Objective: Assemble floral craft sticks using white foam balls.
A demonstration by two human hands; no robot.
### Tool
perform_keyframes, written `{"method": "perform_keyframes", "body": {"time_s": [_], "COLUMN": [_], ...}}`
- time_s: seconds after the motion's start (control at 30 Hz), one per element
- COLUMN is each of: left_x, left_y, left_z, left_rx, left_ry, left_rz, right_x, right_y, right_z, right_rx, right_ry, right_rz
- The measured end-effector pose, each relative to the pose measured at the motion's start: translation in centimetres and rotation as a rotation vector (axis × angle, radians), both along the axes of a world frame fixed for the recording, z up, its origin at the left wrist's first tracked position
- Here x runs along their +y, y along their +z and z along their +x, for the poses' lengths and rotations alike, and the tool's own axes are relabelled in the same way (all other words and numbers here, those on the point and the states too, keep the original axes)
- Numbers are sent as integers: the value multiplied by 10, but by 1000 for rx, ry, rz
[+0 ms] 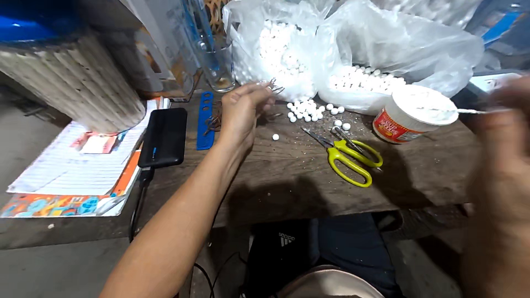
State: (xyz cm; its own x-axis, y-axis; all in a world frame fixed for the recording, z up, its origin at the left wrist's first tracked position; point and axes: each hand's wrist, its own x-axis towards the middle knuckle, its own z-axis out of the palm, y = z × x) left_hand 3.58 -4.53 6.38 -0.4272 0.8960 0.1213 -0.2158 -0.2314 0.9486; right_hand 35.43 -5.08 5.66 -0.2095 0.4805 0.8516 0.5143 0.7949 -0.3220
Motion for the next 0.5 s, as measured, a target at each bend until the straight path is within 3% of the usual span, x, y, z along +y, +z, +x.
{"method": "perform_keyframes", "body": {"time_s": [0.1, 0.23, 0.37, 0.5], "left_x": [-1, -2, -3, -2], "left_y": [-1, -4, -6, -12], "left_z": [-3, -6, -4, -4], "left_rx": [-57, -85, -4, 95], "left_ry": [4, 8, -7, 18], "left_rz": [-51, -50, -22, 22], "right_x": [7, 42, 59, 61], "right_y": [5, -3, -19, -20], "right_z": [-82, -138, -163, -160], "right_rx": [-255, -555, -674, -600], "right_ry": [313, 420, 489, 544], "right_rz": [-125, -348, -326, -413]}}
